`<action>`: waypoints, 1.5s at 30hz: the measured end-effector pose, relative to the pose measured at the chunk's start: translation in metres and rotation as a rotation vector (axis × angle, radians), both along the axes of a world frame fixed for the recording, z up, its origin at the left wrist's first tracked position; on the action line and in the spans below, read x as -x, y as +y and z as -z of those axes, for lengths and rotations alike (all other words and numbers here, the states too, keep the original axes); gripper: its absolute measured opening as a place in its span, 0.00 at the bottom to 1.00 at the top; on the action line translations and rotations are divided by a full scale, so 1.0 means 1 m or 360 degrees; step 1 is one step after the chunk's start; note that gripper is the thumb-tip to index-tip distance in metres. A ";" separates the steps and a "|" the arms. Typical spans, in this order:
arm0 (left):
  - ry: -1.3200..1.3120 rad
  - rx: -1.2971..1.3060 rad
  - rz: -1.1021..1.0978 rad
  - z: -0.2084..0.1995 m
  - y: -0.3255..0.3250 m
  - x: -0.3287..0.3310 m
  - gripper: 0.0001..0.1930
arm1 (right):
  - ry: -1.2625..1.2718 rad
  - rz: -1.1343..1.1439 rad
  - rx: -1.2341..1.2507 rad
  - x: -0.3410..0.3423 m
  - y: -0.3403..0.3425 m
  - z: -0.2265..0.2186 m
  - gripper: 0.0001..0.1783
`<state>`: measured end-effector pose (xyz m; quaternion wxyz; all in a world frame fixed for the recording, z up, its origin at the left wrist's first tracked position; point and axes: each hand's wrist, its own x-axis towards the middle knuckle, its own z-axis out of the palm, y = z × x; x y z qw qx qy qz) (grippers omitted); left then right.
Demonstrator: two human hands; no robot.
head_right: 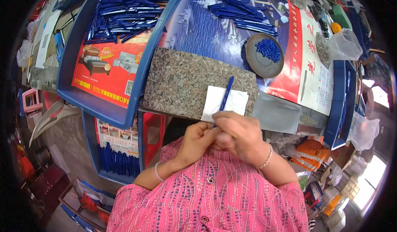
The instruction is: The recorder is manually assembling ballpoint pens by inserting internal components and ink cartridges into blue pen barrels.
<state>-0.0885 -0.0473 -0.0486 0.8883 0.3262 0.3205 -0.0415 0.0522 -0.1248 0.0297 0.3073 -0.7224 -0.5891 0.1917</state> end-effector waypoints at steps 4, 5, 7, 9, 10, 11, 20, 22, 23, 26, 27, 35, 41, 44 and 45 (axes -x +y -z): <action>0.0021 0.0035 -0.0069 0.006 0.002 -0.006 0.11 | 0.0374 0.0127 0.0061 -0.010 0.009 0.015 0.13; 0.0019 0.0068 -0.0047 0.005 0.003 -0.005 0.11 | 0.0383 0.0132 0.0068 -0.007 0.005 0.015 0.13; 0.0011 0.0073 -0.0074 0.008 0.001 -0.003 0.11 | 0.0481 0.0343 0.0047 -0.006 0.000 0.015 0.16; 0.0007 0.0079 -0.0097 0.009 0.000 -0.003 0.11 | 0.0487 0.0418 0.0078 -0.006 -0.005 0.010 0.19; 0.0010 0.0048 -0.0084 0.007 0.001 -0.005 0.11 | 0.0526 0.0505 0.0021 -0.006 -0.010 0.007 0.20; 0.0014 0.0017 -0.0073 0.007 0.000 -0.005 0.11 | 0.0565 0.0592 -0.0036 -0.005 -0.014 0.005 0.21; 0.0005 0.0061 -0.0107 0.007 -0.001 -0.005 0.11 | 0.0457 0.0436 -0.0058 -0.006 -0.009 0.001 0.24; -0.0005 0.0047 -0.0119 0.010 0.000 -0.004 0.11 | 0.0298 0.0420 -0.0258 -0.001 -0.007 -0.007 0.19; -0.0020 0.0039 -0.0125 0.011 0.000 -0.003 0.11 | 0.0307 0.0414 -0.0259 0.000 -0.003 -0.009 0.19; -0.0056 0.0113 -0.0100 0.008 0.000 -0.007 0.11 | -0.0085 0.0062 -0.0019 -0.003 0.006 -0.019 0.15; -0.0012 0.0095 -0.0147 0.005 0.001 0.002 0.11 | -0.0163 -0.0116 0.0033 -0.003 0.011 -0.014 0.16; -0.0010 0.0007 -0.0102 0.011 0.005 -0.004 0.12 | 0.0298 0.0120 -0.0018 -0.007 0.012 0.011 0.15; -0.0026 0.0067 -0.0087 0.003 0.001 -0.002 0.11 | 0.0067 0.0011 0.0032 -0.003 0.011 0.005 0.10; -0.0011 -0.0018 -0.0052 0.011 -0.001 -0.007 0.10 | 0.0215 -0.0015 -0.0069 -0.014 0.007 0.026 0.10; -0.0005 -0.0018 -0.0042 0.010 0.000 -0.006 0.10 | 0.0341 0.0065 -0.0061 -0.014 0.007 0.025 0.11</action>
